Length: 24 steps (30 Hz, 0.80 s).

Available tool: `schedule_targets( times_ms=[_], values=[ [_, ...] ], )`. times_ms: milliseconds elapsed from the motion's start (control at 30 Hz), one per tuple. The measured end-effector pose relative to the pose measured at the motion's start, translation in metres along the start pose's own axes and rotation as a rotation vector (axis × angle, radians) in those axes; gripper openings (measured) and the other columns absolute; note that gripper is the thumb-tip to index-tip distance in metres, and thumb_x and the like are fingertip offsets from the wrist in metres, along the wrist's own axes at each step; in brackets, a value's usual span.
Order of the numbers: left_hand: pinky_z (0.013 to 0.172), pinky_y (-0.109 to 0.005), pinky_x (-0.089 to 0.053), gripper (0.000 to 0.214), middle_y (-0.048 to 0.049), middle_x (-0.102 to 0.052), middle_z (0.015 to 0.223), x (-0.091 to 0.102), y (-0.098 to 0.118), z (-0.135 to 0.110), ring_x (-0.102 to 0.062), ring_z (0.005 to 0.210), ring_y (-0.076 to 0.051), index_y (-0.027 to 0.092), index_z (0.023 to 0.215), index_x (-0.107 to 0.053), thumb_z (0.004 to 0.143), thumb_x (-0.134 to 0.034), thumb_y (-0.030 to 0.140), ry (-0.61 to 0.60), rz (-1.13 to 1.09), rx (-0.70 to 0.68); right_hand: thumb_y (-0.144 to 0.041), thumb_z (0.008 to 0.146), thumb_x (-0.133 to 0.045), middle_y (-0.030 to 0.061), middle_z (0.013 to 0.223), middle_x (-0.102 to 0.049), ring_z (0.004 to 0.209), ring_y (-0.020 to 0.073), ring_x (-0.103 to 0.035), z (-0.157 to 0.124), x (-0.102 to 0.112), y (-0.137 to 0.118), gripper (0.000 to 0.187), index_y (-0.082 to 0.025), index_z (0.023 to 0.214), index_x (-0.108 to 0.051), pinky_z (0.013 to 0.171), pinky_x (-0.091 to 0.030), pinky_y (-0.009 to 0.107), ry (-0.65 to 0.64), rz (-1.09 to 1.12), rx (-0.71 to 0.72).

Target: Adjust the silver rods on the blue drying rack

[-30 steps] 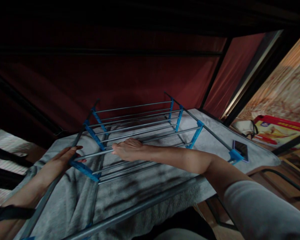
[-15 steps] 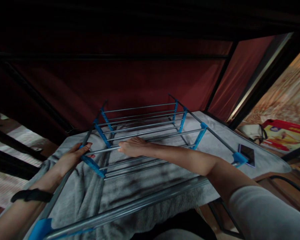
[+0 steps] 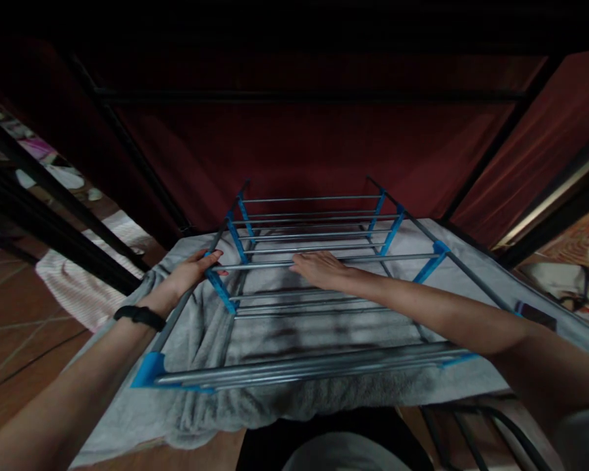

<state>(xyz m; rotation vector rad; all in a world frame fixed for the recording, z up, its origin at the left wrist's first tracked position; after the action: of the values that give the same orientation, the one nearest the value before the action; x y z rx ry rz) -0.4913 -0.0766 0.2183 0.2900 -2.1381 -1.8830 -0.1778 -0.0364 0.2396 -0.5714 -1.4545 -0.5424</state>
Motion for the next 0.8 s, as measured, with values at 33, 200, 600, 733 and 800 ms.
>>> schedule_targets(
  times_ms=[33,200,600,733,800],
  values=[
    [0.063,-0.028,-0.063,0.044,-0.0065,-0.068,0.105,0.000,-0.001,0.001,-0.070,0.073,-0.016,0.015,0.112,-0.064,0.075,-0.082,0.030,-0.009,-0.002,0.004,-0.042,0.106,-0.034,0.0122,0.111,-0.071,0.102,0.0258,-0.067,0.000,-0.002,0.003,0.035,-0.018,0.111,-0.059,0.083,-0.048,0.034,-0.017,0.007,-0.005],
    [0.067,-0.029,-0.064,0.030,-0.0030,-0.066,0.097,0.000,-0.004,0.004,-0.067,0.074,-0.014,0.015,0.098,-0.066,0.075,-0.080,0.028,-0.037,0.005,-0.014,-0.039,0.106,-0.034,0.0122,0.109,-0.070,0.100,0.0262,-0.065,0.000,-0.008,0.006,0.035,-0.017,0.114,-0.060,0.084,-0.047,0.037,0.023,0.005,0.038],
    [0.062,-0.029,-0.060,0.044,-0.0040,-0.067,0.088,-0.002,-0.003,-0.004,-0.069,0.067,-0.017,0.015,0.114,-0.065,0.077,-0.079,0.035,0.019,-0.048,0.074,-0.006,0.092,-0.040,0.0139,0.108,-0.070,0.097,0.0248,-0.065,-0.040,-0.132,-0.034,0.034,-0.018,0.110,-0.067,0.083,-0.052,0.039,-0.147,-0.070,0.303],
    [0.061,-0.028,-0.059,0.040,-0.0023,-0.066,0.084,0.000,-0.006,-0.002,-0.070,0.064,-0.017,0.017,0.110,-0.067,0.078,-0.079,0.038,0.002,-0.028,0.080,-0.001,0.086,-0.042,0.0159,0.108,-0.071,0.098,0.0274,-0.068,-0.032,-0.181,-0.020,0.039,-0.016,0.112,-0.067,0.083,-0.055,0.042,-0.226,-0.168,0.178],
    [0.063,-0.028,-0.060,0.039,-0.0012,-0.066,0.084,0.000,-0.005,-0.002,-0.070,0.065,-0.017,0.019,0.107,-0.067,0.077,-0.080,0.039,-0.013,-0.017,0.065,0.001,0.085,-0.041,0.0151,0.107,-0.071,0.097,0.0262,-0.069,-0.027,-0.187,-0.019,0.040,-0.016,0.111,-0.067,0.085,-0.056,0.042,-0.228,-0.189,0.165]
  ],
)
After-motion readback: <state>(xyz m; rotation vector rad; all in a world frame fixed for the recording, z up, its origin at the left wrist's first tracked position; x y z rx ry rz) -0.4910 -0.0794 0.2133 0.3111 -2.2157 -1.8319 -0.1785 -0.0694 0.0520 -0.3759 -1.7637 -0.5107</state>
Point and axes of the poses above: each hand's wrist, its own z-axis towards the middle knuckle, its own x-axis out of the back of the hand, y = z × x, the point moved 2 cm from there along z, towards the middle knuckle
